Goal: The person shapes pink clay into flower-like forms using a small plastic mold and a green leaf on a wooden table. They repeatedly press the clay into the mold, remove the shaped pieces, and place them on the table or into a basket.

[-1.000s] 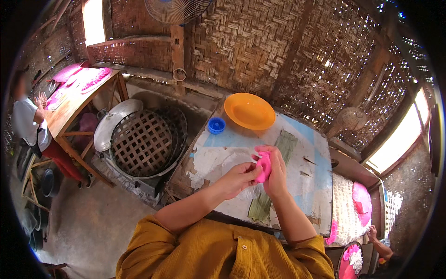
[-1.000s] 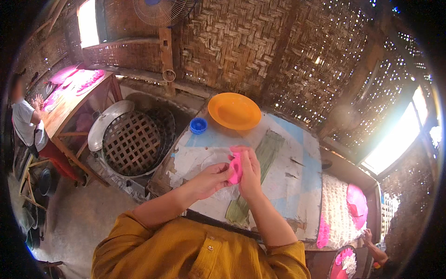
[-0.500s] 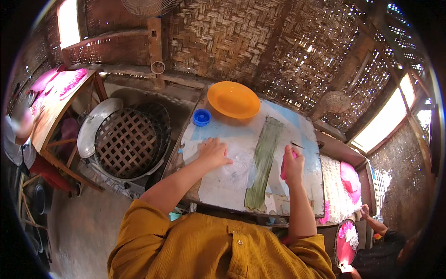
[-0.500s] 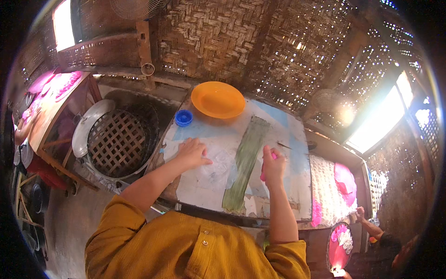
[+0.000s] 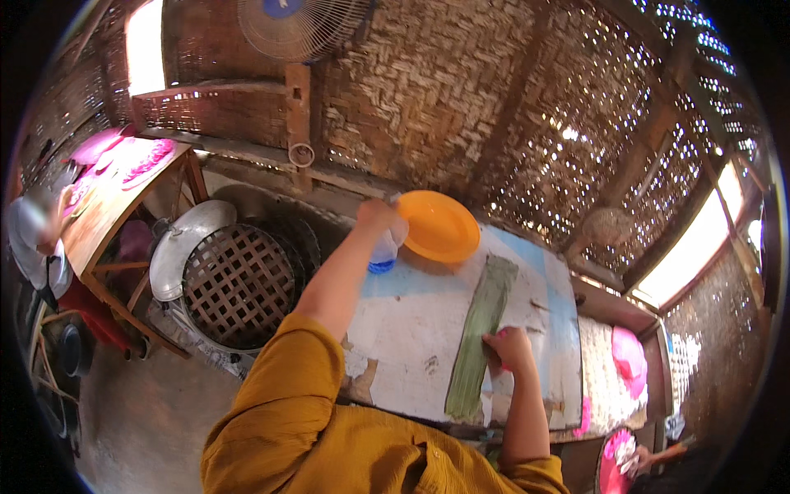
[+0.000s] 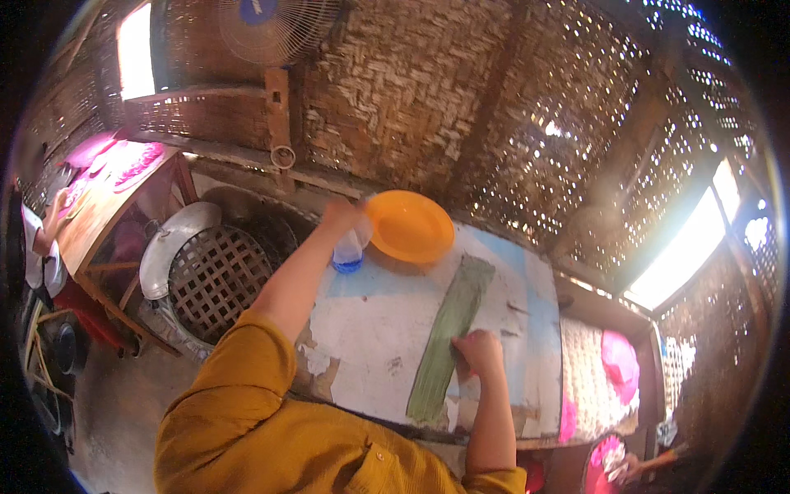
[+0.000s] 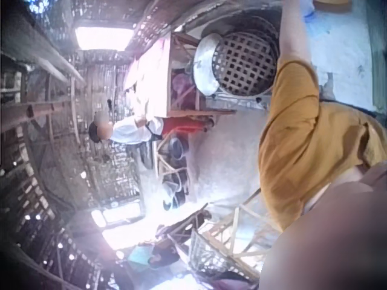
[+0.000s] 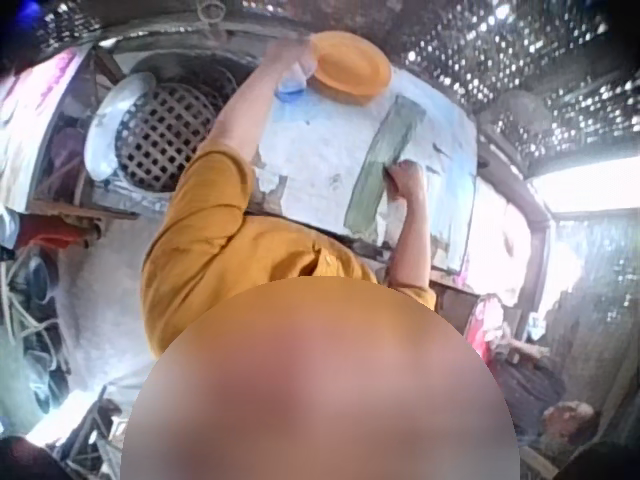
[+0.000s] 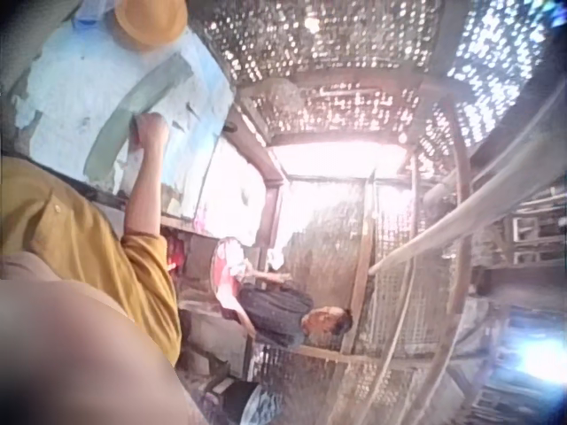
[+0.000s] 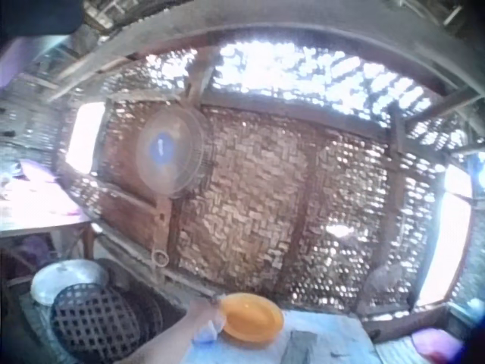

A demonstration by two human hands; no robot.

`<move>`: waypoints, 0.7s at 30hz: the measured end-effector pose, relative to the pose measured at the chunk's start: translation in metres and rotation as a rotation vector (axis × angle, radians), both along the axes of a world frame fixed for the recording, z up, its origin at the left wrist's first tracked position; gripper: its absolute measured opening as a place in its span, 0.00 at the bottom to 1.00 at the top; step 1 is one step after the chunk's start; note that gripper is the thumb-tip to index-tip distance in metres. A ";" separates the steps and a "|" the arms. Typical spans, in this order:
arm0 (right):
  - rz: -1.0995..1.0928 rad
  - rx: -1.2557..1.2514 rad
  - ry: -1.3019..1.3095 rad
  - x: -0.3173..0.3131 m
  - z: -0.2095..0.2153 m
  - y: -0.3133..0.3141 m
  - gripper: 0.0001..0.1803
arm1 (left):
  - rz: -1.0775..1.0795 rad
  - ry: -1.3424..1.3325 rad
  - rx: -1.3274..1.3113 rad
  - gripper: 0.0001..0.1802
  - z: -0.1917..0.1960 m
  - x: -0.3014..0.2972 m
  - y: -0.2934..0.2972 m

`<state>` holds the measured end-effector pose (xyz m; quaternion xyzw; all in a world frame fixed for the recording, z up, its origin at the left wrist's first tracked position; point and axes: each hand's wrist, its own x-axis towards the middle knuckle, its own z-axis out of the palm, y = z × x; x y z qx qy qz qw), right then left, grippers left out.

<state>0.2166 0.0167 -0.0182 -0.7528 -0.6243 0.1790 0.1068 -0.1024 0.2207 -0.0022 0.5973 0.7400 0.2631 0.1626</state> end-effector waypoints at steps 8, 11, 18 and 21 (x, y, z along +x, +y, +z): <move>-0.012 0.098 -0.173 0.002 -0.007 0.001 0.22 | -0.168 0.112 -0.018 0.24 -0.062 0.029 0.053; 0.035 0.068 0.050 0.007 -0.004 0.007 0.19 | -0.014 -0.241 0.030 0.19 -0.060 0.039 0.057; 0.115 -0.058 0.357 0.029 -0.005 0.018 0.11 | 0.201 -0.696 0.272 0.16 0.019 0.032 -0.056; 0.294 -0.042 0.445 0.038 0.013 0.027 0.10 | 0.253 -0.699 0.331 0.15 0.048 0.005 -0.137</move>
